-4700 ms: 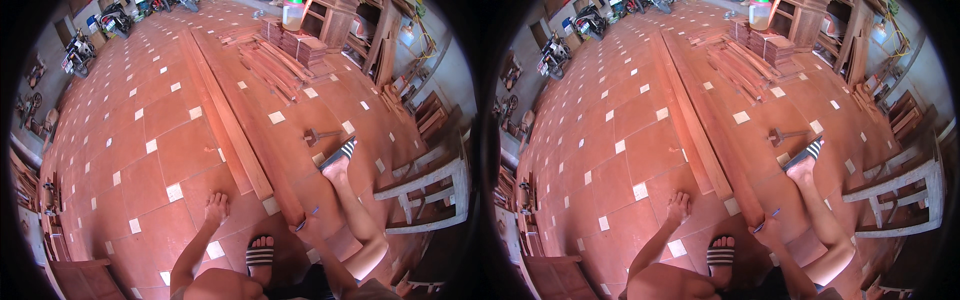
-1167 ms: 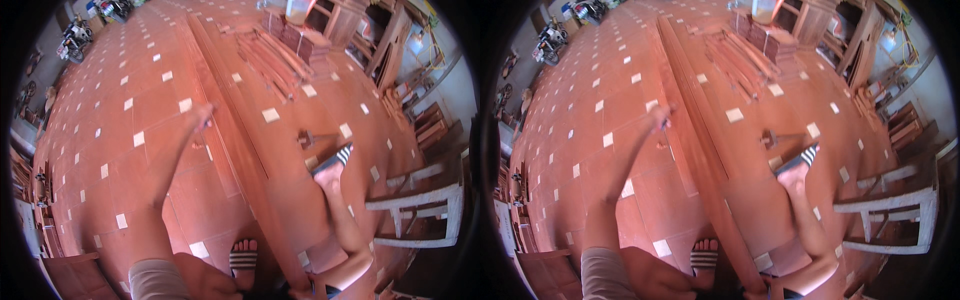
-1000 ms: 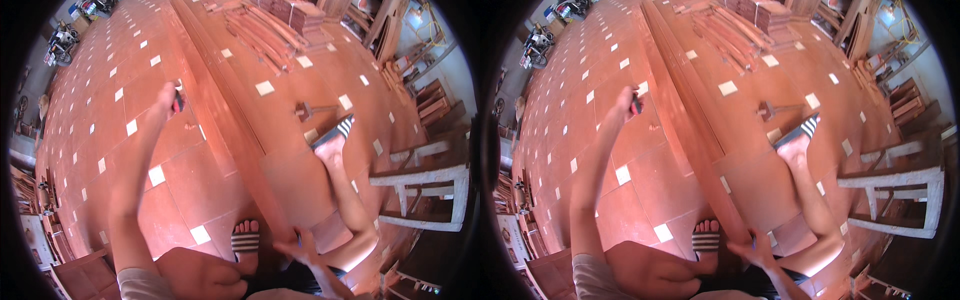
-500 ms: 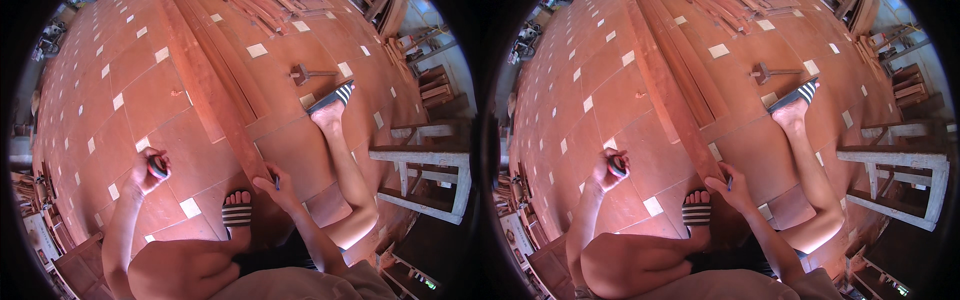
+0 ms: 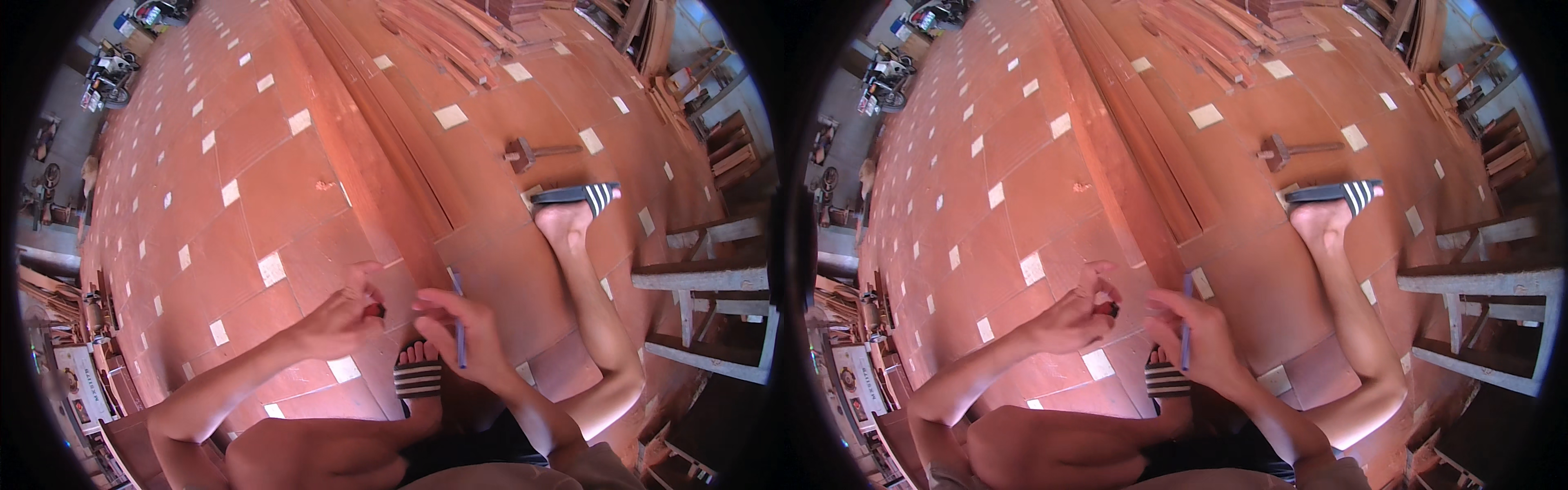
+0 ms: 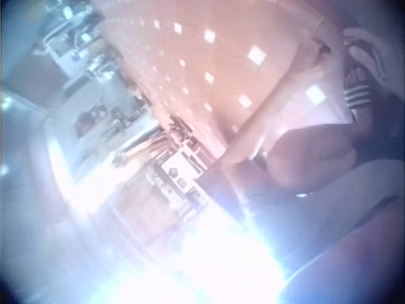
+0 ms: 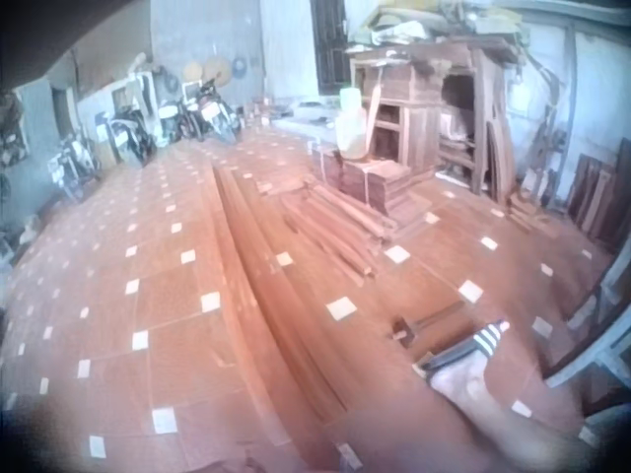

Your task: The person measures wooden planks on the floor using a tape measure and a try square. They mark measurements on the wood with a pen and reposition the planks to measure different sections.

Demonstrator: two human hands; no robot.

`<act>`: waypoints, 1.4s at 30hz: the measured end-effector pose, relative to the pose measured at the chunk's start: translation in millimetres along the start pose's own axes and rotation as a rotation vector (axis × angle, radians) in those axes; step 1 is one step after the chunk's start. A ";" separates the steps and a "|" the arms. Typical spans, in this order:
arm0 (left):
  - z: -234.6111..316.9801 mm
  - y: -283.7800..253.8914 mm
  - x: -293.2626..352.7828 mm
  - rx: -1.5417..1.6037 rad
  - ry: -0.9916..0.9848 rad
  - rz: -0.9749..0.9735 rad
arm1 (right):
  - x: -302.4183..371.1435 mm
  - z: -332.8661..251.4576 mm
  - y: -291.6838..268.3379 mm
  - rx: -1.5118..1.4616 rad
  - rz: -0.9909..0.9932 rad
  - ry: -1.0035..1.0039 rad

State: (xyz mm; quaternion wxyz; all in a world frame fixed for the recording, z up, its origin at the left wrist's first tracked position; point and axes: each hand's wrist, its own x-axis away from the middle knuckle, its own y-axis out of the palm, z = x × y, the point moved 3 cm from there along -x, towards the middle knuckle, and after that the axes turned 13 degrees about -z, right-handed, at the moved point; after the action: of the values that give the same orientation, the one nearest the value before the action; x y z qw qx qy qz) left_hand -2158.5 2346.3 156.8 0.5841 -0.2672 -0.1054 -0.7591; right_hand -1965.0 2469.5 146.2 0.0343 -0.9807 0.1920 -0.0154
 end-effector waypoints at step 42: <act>-31.5 -75.8 -93.9 -0.055 -0.248 1.038 | -171.4 132.4 -212.1 -0.379 0.444 0.081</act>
State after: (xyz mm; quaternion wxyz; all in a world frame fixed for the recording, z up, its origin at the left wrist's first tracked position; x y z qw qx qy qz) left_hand -2222.5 2431.8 92.4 0.8588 -0.3870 -0.0078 -0.3357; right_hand -2038.3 2738.3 26.8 -0.1547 -0.9021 0.4027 -0.0107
